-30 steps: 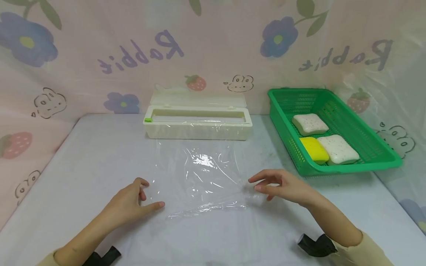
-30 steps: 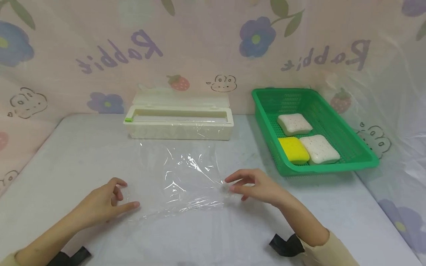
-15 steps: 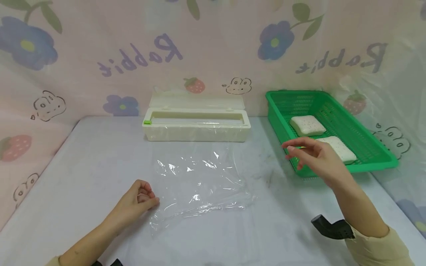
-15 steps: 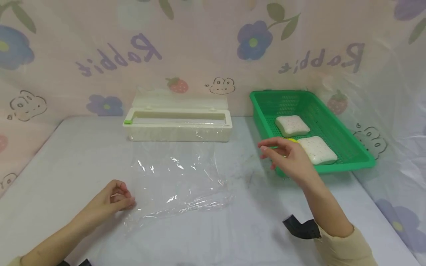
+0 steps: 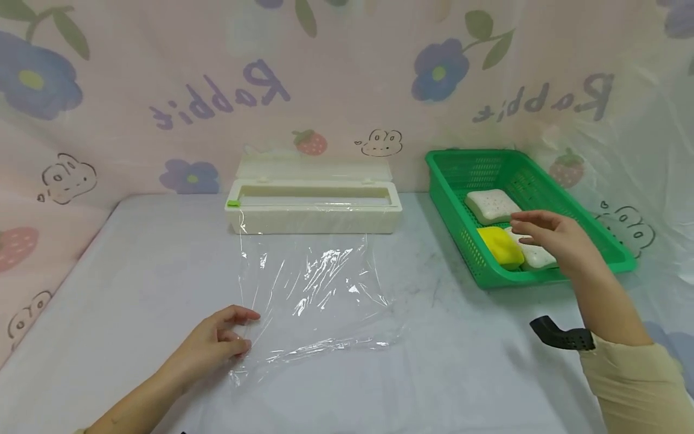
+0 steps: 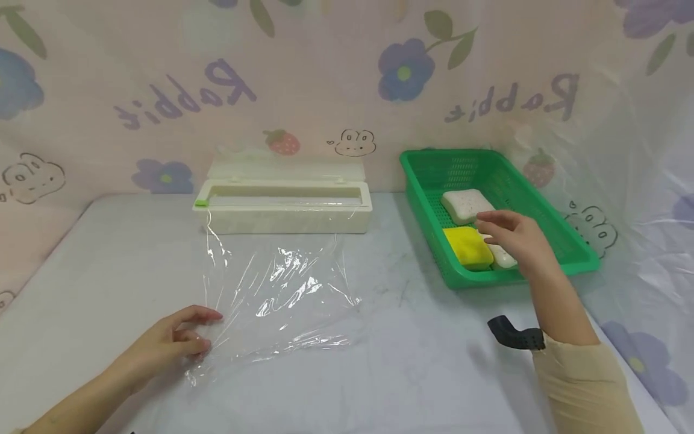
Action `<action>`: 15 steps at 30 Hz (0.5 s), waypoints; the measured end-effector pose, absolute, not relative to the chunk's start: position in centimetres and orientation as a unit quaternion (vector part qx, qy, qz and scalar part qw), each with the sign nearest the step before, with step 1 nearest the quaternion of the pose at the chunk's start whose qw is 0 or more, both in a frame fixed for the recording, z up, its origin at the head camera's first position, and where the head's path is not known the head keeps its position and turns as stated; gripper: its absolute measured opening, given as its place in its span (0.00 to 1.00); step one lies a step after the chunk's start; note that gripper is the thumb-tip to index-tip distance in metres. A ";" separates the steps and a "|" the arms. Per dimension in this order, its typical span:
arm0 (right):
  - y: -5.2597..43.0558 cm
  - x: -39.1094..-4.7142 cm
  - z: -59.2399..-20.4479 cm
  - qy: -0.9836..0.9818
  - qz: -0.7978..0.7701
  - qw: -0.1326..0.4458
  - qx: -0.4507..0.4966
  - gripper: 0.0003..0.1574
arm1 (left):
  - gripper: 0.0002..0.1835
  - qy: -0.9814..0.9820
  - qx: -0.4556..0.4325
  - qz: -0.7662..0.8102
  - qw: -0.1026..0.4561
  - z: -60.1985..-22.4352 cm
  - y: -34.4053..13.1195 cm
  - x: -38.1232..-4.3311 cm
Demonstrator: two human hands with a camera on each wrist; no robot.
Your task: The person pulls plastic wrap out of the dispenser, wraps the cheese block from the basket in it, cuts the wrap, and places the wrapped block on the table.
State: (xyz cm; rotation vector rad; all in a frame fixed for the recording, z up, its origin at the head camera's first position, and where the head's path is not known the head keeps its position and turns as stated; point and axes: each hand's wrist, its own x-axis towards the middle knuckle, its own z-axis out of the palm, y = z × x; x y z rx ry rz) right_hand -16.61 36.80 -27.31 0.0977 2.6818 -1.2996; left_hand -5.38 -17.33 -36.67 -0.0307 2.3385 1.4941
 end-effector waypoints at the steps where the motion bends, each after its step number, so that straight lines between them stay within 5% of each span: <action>1: 37.1 -16.9 -27.6 0.899 -0.427 0.091 0.033 0.21 | 0.26 0.829 -0.012 0.528 0.183 -36.7 -17.3 -5.3; 8: 38.1 -18.3 -28.7 0.924 -0.343 0.165 0.026 0.48 | 0.22 0.830 0.007 0.520 0.199 -36.7 -17.5 -5.0; 15: 37.7 -19.6 -29.3 0.966 -0.172 0.195 -0.002 0.58 | 0.27 0.822 0.014 0.532 0.203 -36.5 -17.8 -5.1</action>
